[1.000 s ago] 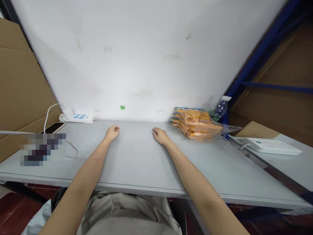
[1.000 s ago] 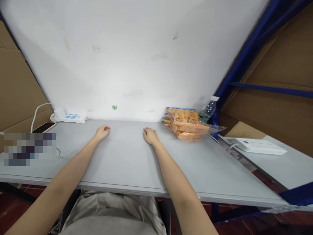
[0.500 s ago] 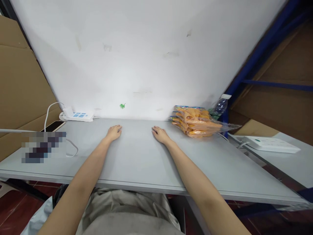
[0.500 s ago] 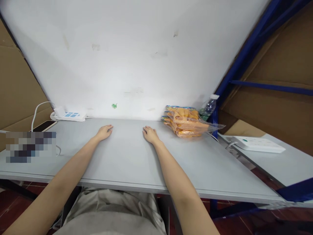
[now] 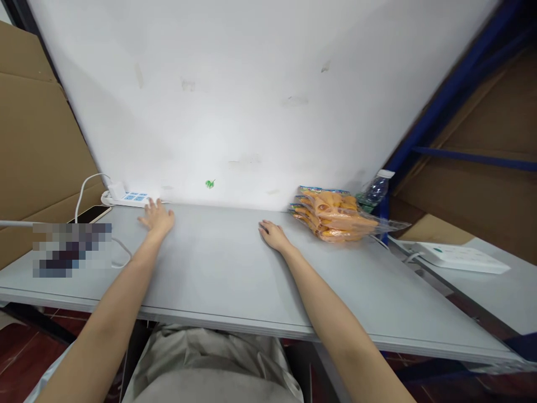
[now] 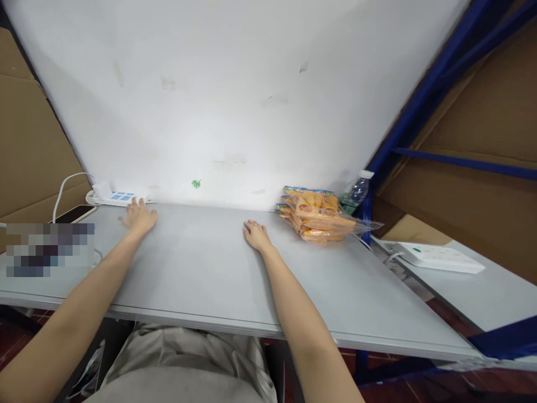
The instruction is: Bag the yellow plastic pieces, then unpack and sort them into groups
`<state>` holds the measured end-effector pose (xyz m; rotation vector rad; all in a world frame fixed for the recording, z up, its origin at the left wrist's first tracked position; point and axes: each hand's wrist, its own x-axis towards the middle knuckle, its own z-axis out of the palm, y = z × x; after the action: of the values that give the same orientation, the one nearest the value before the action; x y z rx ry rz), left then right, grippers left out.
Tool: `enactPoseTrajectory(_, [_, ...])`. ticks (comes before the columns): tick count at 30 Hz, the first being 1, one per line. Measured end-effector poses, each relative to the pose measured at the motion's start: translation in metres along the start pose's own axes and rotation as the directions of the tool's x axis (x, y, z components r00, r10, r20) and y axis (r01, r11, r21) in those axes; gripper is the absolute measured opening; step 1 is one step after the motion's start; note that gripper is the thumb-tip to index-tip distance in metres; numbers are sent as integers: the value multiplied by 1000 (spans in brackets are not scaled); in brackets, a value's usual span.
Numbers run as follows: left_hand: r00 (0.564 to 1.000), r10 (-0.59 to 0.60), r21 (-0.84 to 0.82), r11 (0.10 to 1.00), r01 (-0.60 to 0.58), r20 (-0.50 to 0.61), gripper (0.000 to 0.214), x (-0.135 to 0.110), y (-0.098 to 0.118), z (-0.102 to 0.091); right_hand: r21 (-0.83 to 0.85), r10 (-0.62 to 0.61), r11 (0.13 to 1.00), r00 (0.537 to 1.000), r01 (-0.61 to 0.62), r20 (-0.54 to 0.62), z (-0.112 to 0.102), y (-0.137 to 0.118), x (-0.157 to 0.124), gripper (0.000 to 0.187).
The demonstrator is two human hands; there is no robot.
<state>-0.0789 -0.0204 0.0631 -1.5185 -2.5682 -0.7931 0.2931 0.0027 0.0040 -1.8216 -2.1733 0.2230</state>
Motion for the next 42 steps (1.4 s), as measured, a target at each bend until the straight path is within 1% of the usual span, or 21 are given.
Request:
enactPoseTrajectory(2, [996, -86, 12, 996, 87, -35, 71, 8, -26, -13, 0, 0, 1000, 1000, 0, -11, -1, -1, 0, 44])
enactPoseTrajectory(5, [983, -161, 26, 986, 164, -90, 74, 17, -62, -28, 1, -5, 1000, 1000, 5, -21, -1, -1, 0, 43])
enactPoseTrajectory(7, [975, -203, 34, 978, 207, -90, 74, 21, -78, -35, 2, -9, 1000, 1000, 9, -24, 0, 0, 0, 44])
enactPoseTrajectory(9, [971, -232, 53, 970, 236, -63, 73, 24, -88, -39, 1, -14, 1000, 999, 14, -34, 1, 1, 1, 43])
enactPoseTrajectory(13, [956, -293, 104, 952, 289, 25, 74, 28, -95, -39, -3, -19, 1000, 998, 19, -55, 2, 2, 1, 42])
enactPoseTrajectory(15, [953, -297, 95, 952, 292, 53, 76, 29, -98, -37, -1, -11, 1000, 999, 11, -46, 2, 2, 1, 42])
enactPoseTrajectory(20, [962, -266, 64, 963, 263, 59, 75, 32, -103, -34, 23, -4, 1000, 999, 5, -43, 4, 2, 1, 41])
enactPoseTrajectory(22, [976, -217, 46, 975, 215, 24, 73, 31, -99, -32, 74, 6, 997, 998, -1, -70, 4, 3, 2, 39])
enactPoseTrajectory(25, [998, -45, 6, 999, 45, -36, 70, 26, -84, -24, 286, 77, 958, 978, -19, -195, -1, 4, 6, 36])
enactPoseTrajectory(26, [999, 19, -6, 1000, -20, -33, 69, 23, -76, -20, 392, 134, 920, 957, -23, -259, -5, 5, 8, 34])
enactPoseTrajectory(27, [996, 87, -22, 996, -87, -14, 68, 21, -68, -15, 509, 210, 860, 923, -18, -322, -10, 7, 10, 33])
enactPoseTrajectory(28, [988, 151, -45, 988, -150, 17, 65, 18, -58, -10, 631, 304, 776, 877, -1, -372, -17, 8, 12, 32])
enactPoseTrajectory(29, [974, 218, -74, 974, -214, 60, 62, 16, -48, -5, 744, 405, 667, 824, 31, -397, -25, 10, 14, 32])
enactPoseTrajectory(31, [930, 333, -142, 939, -313, 155, 54, 10, -25, 7, 901, 574, 415, 733, 123, -364, -41, 14, 17, 31])
enactPoseTrajectory(32, [905, 375, -173, 923, -345, 198, 50, 7, -13, 12, 940, 626, 300, 709, 164, -324, -48, 16, 18, 31])
enactPoseTrajectory(33, [881, 411, -204, 907, -369, 235, 47, 4, -1, 18, 960, 657, 207, 699, 191, -281, -55, 17, 19, 31])
enactPoseTrajectory(34, [855, 446, -241, 889, -389, 264, 45, 0, 11, 24, 969, 673, 139, 698, 204, -244, -60, 18, 20, 31])
enactPoseTrajectory(36, [813, 491, -317, 861, -398, 312, 45, -8, 32, 36, 978, 694, 62, 695, 200, -186, -67, 18, 21, 33])
enactPoseTrajectory(38, [774, 518, -354, 846, -400, 363, 45, -18, 46, 47, 982, 731, 13, 668, 189, -138, -69, 17, 23, 35])
enactPoseTrajectory(40, [749, 543, -335, 835, -436, 379, 44, -27, 54, 58, 983, 771, -18, 628, 185, -104, -69, 15, 25, 38])
enactPoseTrajectory(42, [743, 569, -298, 821, -487, 353, 45, -34, 54, 67, 983, 798, -20, 596, 181, -93, -67, 14, 26, 42])
